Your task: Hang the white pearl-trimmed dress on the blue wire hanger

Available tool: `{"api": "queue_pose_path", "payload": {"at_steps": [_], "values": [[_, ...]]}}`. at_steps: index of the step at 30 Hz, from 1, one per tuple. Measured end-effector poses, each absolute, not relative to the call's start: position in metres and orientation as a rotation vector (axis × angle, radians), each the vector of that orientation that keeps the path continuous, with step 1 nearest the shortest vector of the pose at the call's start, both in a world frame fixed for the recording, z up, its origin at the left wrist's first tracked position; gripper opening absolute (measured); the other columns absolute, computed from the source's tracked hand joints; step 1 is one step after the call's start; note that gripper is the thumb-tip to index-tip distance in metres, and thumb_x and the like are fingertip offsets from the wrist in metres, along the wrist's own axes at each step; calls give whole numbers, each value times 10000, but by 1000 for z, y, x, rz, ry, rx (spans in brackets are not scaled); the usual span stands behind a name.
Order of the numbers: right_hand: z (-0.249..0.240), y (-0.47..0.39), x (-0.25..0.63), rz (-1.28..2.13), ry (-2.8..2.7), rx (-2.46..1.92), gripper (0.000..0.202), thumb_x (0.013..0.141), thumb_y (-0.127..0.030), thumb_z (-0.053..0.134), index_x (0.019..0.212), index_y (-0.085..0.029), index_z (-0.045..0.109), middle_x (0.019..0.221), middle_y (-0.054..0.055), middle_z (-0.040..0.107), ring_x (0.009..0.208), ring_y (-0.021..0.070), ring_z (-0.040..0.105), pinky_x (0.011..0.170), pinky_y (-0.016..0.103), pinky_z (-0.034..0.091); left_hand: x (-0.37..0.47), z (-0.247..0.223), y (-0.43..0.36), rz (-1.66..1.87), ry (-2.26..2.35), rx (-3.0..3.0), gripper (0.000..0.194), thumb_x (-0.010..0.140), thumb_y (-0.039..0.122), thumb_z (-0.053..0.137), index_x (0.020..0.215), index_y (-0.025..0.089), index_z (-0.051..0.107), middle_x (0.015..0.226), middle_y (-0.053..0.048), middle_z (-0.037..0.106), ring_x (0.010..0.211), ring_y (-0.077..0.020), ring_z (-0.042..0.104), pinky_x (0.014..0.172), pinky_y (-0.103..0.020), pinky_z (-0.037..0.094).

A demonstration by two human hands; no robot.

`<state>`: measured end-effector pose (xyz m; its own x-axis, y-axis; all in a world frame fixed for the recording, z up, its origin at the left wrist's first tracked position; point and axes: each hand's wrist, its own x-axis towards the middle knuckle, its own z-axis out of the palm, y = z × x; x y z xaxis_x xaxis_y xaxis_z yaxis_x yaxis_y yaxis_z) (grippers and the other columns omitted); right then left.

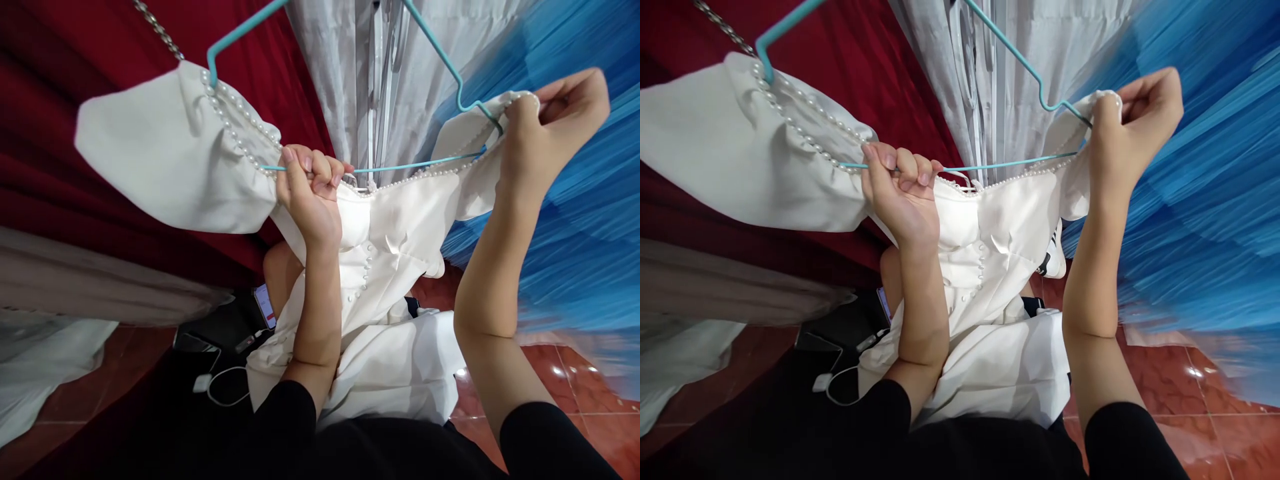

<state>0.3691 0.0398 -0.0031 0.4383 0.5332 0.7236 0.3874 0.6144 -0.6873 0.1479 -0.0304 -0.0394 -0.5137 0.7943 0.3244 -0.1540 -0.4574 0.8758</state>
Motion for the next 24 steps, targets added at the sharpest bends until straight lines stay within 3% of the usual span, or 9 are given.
{"api": "queue_pose_path", "payload": {"at_steps": [5,8,10,13,16,19,21,24], "values": [[16,35,329,88,-1336,-809,226,698,-40,484,688,-259,429,743,6,442,591,87,269,590,280,243,157,-41,-32,2009,1166,1072,514,975,653,178,689,242,294,624,15,167,595,-179,390,785,-322,521],[17,14,310,215,-1462,-809,183,766,-84,565,769,-246,481,812,1,528,585,80,337,592,284,274,158,-41,-32,1998,1173,1038,508,992,619,131,692,244,295,617,15,167,589,-175,404,802,-320,533],[12,-7,304,269,-1473,-824,136,824,-197,633,774,-232,513,756,-7,493,598,79,365,602,285,290,157,-42,-31,1988,1154,1064,531,980,654,154,679,246,314,601,13,202,591,-172,415,789,-319,533],[-4,-34,300,523,-1559,-897,254,898,-400,601,753,-198,547,654,-20,438,579,71,373,577,271,293,155,-43,-29,1999,1086,1094,563,942,724,224,661,249,339,583,7,263,597,-173,428,765,-325,529],[-25,-43,294,999,-1758,-998,376,878,-551,588,762,-194,564,628,-18,516,572,81,455,546,253,336,154,-45,-28,1988,996,1112,569,931,733,252,644,246,326,572,3,264,596,-179,422,754,-328,519],[-40,-32,279,1281,-1617,-957,448,822,-653,601,862,-207,576,702,-6,590,570,84,474,518,251,350,153,-46,-26,1943,1019,1119,563,941,710,230,639,240,300,575,1,253,596,-180,415,751,-326,515],[-46,-19,266,1383,-1382,-853,467,821,-672,582,961,-226,569,784,-2,608,551,74,444,495,252,319,153,-46,-26,1942,1050,1112,559,939,710,232,646,239,302,583,-1,271,615,-180,436,760,-330,518],[-53,-1,245,1498,-1115,-706,360,821,-546,615,1014,-249,552,844,-9,582,541,65,414,483,253,282,154,-47,-27,1908,1143,1177,588,907,764,229,652,243,325,603,-17,348,697,-191,506,759,-338,519]]}}
